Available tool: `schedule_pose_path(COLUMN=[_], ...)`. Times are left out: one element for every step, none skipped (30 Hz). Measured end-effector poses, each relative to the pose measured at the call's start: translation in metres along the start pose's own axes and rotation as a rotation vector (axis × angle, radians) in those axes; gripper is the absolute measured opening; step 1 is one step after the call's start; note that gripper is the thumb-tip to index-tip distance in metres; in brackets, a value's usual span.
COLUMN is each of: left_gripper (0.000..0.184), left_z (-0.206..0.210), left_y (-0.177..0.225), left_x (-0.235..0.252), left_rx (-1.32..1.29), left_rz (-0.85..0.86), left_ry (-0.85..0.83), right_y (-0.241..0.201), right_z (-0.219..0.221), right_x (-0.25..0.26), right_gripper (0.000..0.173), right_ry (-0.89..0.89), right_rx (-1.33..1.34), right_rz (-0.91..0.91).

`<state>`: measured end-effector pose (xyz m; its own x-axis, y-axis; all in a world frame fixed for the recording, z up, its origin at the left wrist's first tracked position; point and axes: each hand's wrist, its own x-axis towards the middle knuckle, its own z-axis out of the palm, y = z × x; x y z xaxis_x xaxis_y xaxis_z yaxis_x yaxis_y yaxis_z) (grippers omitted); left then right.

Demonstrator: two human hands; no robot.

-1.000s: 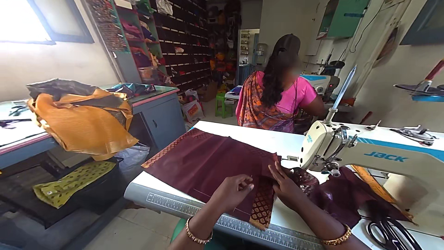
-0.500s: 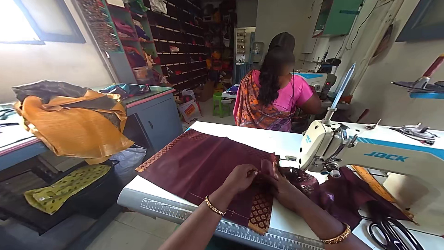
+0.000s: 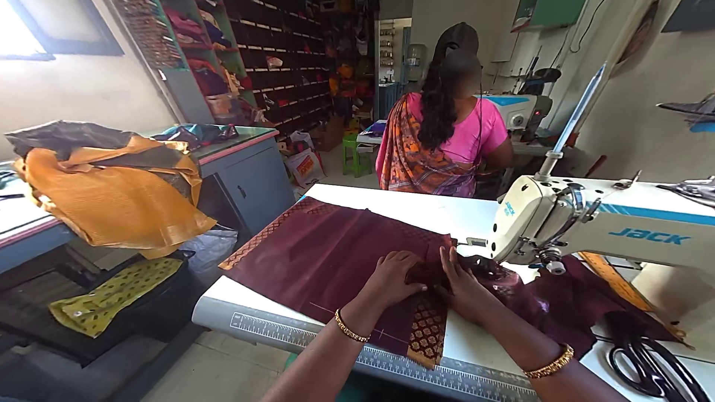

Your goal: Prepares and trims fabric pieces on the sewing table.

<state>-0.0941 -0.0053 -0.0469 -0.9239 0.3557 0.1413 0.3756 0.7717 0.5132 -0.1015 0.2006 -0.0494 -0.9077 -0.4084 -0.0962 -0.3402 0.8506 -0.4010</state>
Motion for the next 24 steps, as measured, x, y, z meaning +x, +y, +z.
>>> schedule_pose_path(left_gripper=[0.056, 0.057, 0.058, 0.059, 0.059, 0.06, 0.062, 0.063, 0.063, 0.063, 0.063, 0.062, 0.062, 0.062, 0.061, 0.06, 0.059, 0.058, 0.059, 0.059, 0.06, 0.06, 0.059, 0.056], left_z=[0.0, 0.0, 0.0, -0.001, -0.001, -0.002, -0.002, -0.002, -0.003, -0.003, -0.002, -0.002, -0.001, -0.001, -0.001, -0.001, 0.0, 0.001, 0.001, 0.0, 0.0, 0.0, 0.0, -0.001], left_y=[0.0, 0.0, 0.0, 0.0, 0.0, 0.001, 0.001, 0.002, 0.002, 0.002, 0.002, 0.001, 0.001, 0.001, 0.001, 0.001, 0.0, -0.001, -0.001, -0.001, -0.001, 0.0, 0.0, 0.0], left_x=[0.0, 0.0, 0.0, 0.0, 0.0, 0.0, 0.0, 0.0, 0.0, 0.0, 0.0, 0.0, 0.0, 0.001, 0.001, 0.001, 0.001, 0.001, 0.001, 0.0, 0.0, 0.0, -0.001, -0.001], left_rx=[0.0, -0.005, -0.009, -0.005, 0.006, 0.018, 0.022, 0.016, -0.004, -0.021, -0.024, -0.014, 0.0, 0.012, 0.022, 0.034, 0.056, 0.079, 0.098, 0.099, 0.09, 0.087, 0.085, 0.087], left_rz=[-0.027, -0.047, -0.065, -0.079, -0.085, -0.085, -0.081, -0.075, -0.066, -0.057, -0.042, -0.028, -0.026, -0.024, -0.018, -0.006, 0.008, 0.015, 0.012, 0.003, -0.009, -0.017, -0.021, -0.023], left_ry=[-0.019, -0.027, -0.032, -0.044, -0.062, -0.084, -0.099, -0.102, -0.099, -0.099, -0.101, -0.107, -0.126, -0.147, -0.168, -0.187, -0.204, -0.223, -0.24, -0.247, -0.248, -0.251, -0.254, -0.258], right_y=[0.0, 0.0, 0.001, 0.001, 0.002, 0.003, 0.004, 0.006, 0.006, 0.006, 0.007, 0.008, 0.009, 0.009, 0.01, 0.01, 0.011, 0.011, 0.011, 0.011, 0.01, 0.008, 0.008, 0.008], right_z=[0.0, 0.0, 0.0, -0.001, -0.002, -0.002, -0.002, -0.002, -0.002, -0.003, -0.003, -0.002, -0.002, -0.003, -0.004, -0.004, -0.003, -0.002, -0.002, -0.002, -0.003, -0.003, -0.003, -0.004], right_x=[0.002, 0.003, 0.004, 0.004, 0.005, 0.005, 0.005, 0.006, 0.006, 0.005, 0.005, 0.005, 0.006, 0.006, 0.005, 0.005, 0.006, 0.006, 0.007, 0.007, 0.007, 0.005, 0.004, 0.004], right_gripper=[0.085, 0.086, 0.086, 0.088, 0.09, 0.093, 0.096, 0.098, 0.098, 0.097, 0.096, 0.094, 0.093, 0.092, 0.092, 0.091, 0.091, 0.091, 0.091, 0.091, 0.092, 0.092, 0.093, 0.093], right_ry=[-0.004, -0.001, -0.002, -0.012, -0.013, -0.006, 0.007, 0.01, 0.006, 0.002, -0.001, 0.0, 0.005, 0.008, 0.011, 0.017, 0.021, 0.023, 0.023, 0.028, 0.041, 0.057, 0.079, 0.1], right_rx=[-0.041, -0.044, -0.032, -0.009, 0.022, 0.05, 0.079, 0.099, 0.105, 0.103, 0.099, 0.099, 0.108, 0.121, 0.135, 0.15, 0.159, 0.164, 0.168, 0.174, 0.185, 0.194, 0.208, 0.228], right_rz=[0.023, 0.028, 0.026, 0.026, 0.026, 0.028, 0.029, 0.031, 0.03, 0.023, 0.009, -0.011, -0.03, -0.043, -0.053, -0.06, -0.067, -0.073, -0.073, -0.065, -0.05, -0.029, -0.014, -0.002])
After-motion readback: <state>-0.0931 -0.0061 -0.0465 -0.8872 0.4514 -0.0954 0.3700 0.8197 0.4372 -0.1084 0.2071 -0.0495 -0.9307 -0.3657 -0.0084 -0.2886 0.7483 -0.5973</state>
